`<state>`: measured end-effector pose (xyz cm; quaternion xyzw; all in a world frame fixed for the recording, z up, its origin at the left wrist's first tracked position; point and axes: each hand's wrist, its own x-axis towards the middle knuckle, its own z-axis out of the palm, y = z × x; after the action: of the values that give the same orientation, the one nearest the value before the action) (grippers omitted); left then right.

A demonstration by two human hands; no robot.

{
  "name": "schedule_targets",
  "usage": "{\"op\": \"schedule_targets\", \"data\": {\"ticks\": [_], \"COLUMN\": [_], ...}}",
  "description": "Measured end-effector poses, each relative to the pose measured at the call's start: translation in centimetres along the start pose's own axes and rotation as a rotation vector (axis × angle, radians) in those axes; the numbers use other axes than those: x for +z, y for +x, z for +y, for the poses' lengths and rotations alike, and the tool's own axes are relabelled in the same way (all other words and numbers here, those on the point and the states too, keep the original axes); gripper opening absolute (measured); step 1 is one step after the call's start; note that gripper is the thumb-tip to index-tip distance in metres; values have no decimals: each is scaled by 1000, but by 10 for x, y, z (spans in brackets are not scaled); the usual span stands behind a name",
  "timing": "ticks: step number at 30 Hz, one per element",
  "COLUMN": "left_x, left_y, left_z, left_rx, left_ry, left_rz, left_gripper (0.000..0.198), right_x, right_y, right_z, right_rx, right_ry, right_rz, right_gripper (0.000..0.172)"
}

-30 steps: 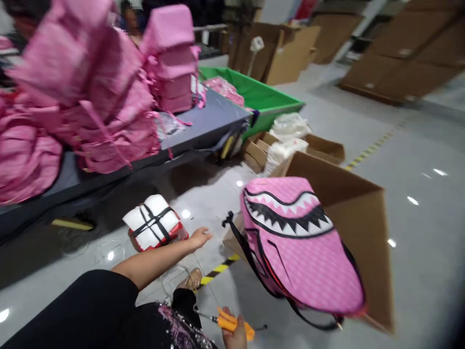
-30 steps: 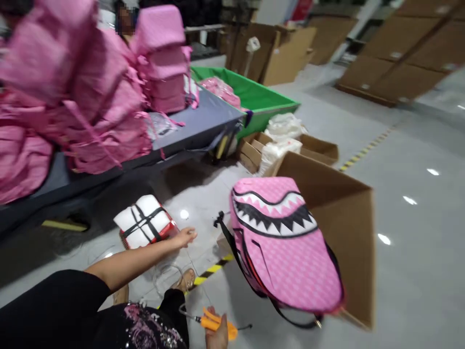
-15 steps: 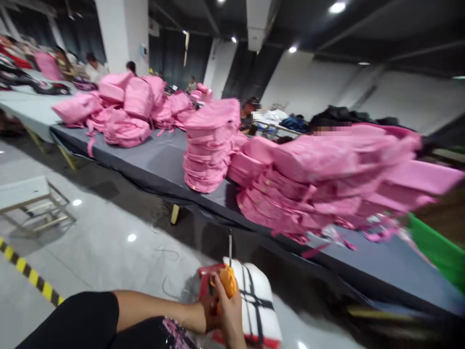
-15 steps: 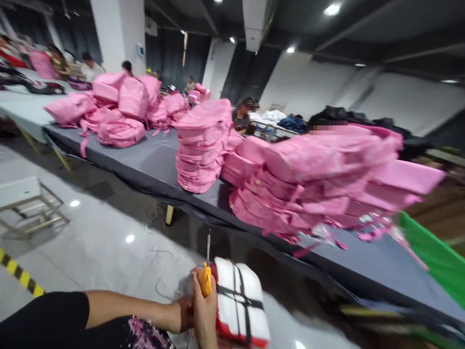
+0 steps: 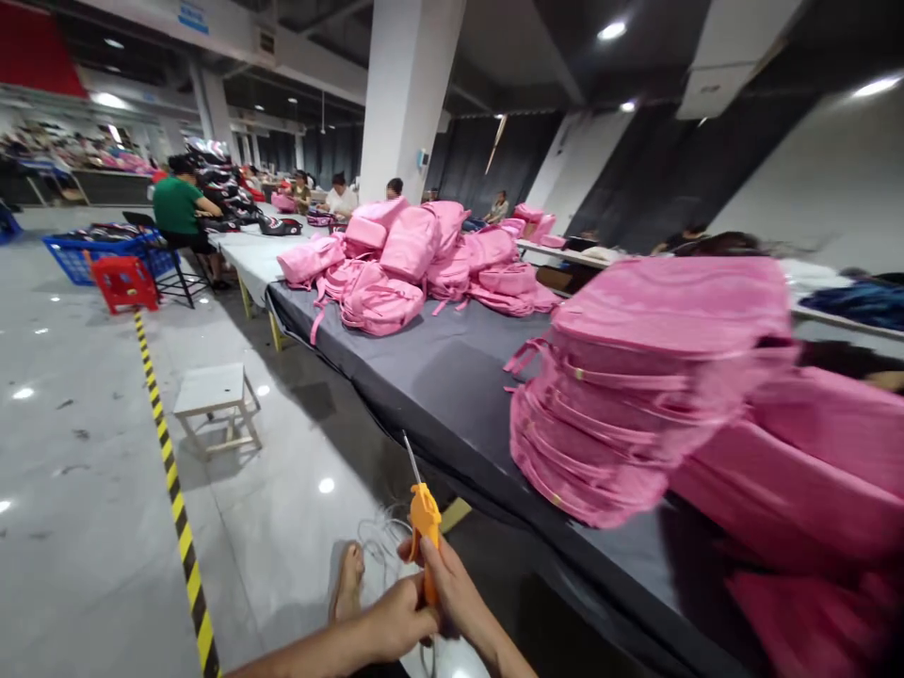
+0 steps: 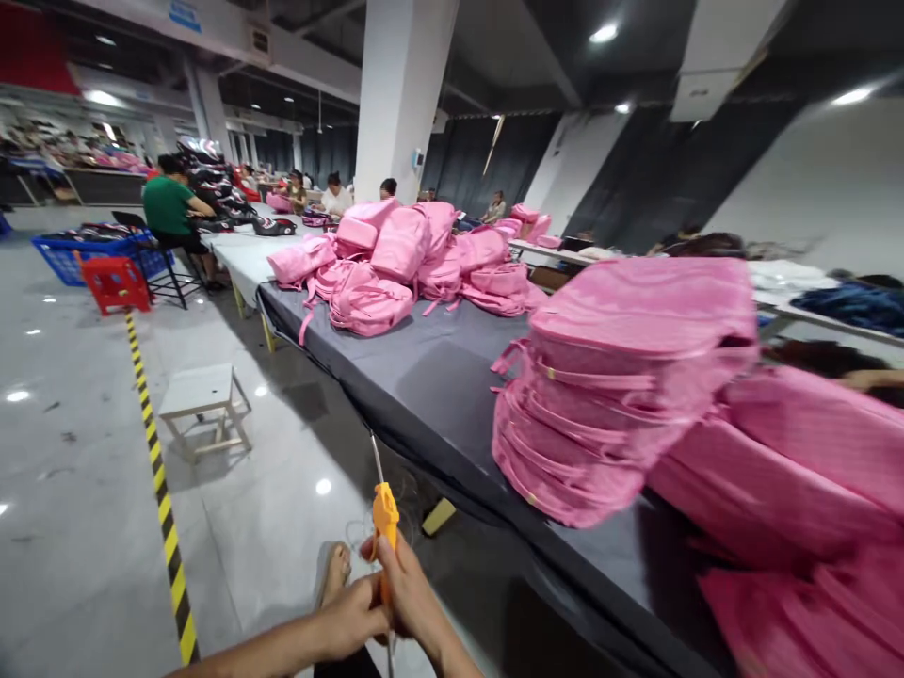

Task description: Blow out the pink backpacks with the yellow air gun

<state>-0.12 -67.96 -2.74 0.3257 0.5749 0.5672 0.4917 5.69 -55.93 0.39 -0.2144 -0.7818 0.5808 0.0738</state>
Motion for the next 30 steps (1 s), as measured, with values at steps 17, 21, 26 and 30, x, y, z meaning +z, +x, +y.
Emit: {"op": "schedule_targets", "data": {"ticks": [17, 21, 26, 30], "left_x": [-358, -425, -491, -504], "left_y": [291, 400, 587, 705], "left_z": [93, 110, 168, 178], "left_rx": [99, 255, 371, 311], "left_ry": [577, 771, 1221, 1467], "left_rz": [503, 361, 201, 64], "left_gripper": [47, 55, 75, 93], "right_x": [-61, -66, -75, -63], "right_y": [362, 407, 459, 483], "right_z": [-32, -23, -60, -82], "right_rx": [174, 256, 380, 527], "right_ry": [248, 280, 229, 162], "right_rz": [230, 410, 676, 811], "right_gripper": [73, 74, 65, 49]}}
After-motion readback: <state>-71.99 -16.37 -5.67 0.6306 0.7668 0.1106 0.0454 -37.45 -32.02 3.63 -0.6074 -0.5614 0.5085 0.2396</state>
